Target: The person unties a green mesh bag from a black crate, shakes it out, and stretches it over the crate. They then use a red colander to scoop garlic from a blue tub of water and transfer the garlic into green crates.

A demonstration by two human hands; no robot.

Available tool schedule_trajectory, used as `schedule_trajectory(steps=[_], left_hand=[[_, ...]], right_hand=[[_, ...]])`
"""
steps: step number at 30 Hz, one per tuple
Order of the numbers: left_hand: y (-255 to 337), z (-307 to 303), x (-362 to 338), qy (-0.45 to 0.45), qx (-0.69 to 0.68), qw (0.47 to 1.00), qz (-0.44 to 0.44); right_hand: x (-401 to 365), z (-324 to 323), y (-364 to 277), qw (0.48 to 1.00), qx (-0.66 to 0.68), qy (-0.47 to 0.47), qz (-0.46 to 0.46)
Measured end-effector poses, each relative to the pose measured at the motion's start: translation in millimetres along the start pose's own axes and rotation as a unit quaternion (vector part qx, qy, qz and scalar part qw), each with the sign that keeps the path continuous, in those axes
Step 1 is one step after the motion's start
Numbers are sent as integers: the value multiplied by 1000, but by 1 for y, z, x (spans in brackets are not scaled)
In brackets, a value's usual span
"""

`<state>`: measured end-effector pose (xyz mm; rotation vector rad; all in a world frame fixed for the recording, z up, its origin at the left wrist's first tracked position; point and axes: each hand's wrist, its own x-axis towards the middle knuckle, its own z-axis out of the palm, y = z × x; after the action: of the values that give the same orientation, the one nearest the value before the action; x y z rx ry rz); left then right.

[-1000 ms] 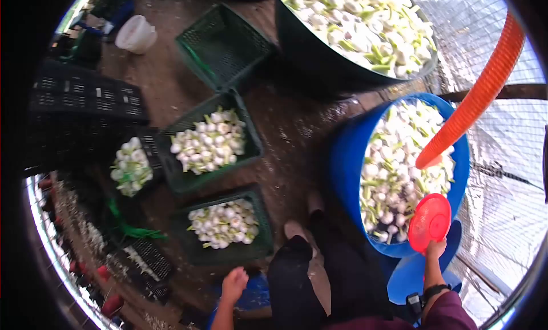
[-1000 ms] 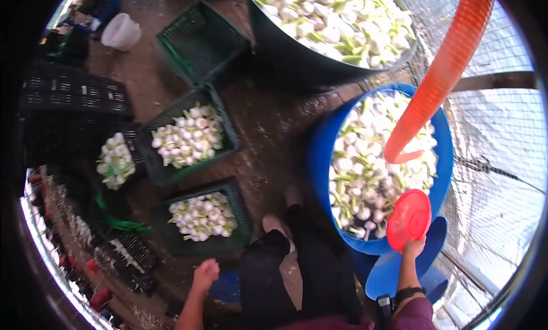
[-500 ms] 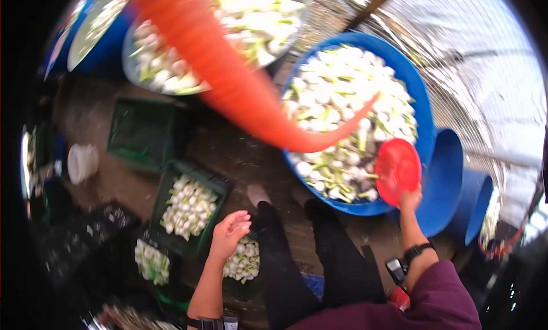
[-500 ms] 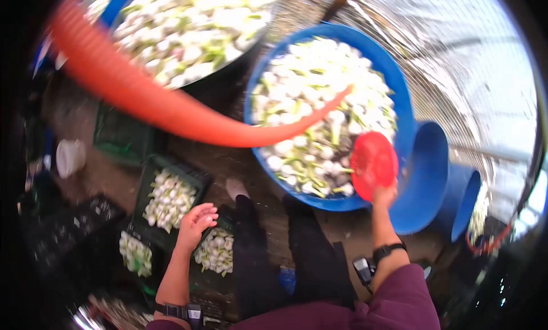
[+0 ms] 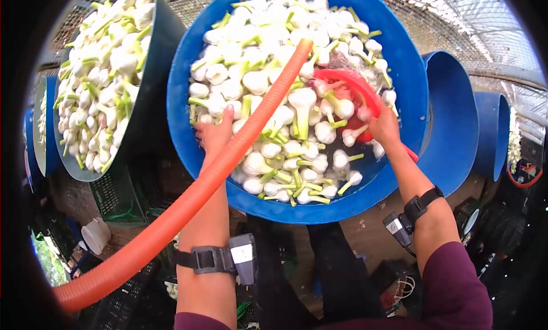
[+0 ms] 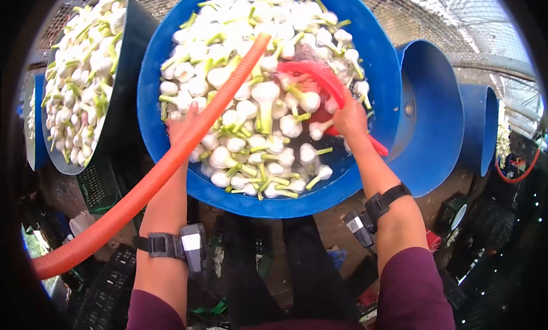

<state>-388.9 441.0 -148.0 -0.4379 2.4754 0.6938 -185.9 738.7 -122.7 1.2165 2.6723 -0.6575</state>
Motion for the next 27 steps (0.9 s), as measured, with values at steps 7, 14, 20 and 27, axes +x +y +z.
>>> schedule_trajectory(steps=[7, 14, 20, 27], left_hand=[[-14, 25, 5, -294, -358, 886, -18], [1, 38, -31, -202, -432, 874, 91], [54, 38, -103, -48, -176, 960, 211], [97, 58, -176, 64, -114, 936, 328]], right_hand=[[-28, 84, -22, 945, 279, -161, 55], [-46, 87, -51, 825, 464, -249, 206], [-78, 49, -34, 766, 601, -149, 173], [-126, -46, -10, 754, 598, -117, 244]])
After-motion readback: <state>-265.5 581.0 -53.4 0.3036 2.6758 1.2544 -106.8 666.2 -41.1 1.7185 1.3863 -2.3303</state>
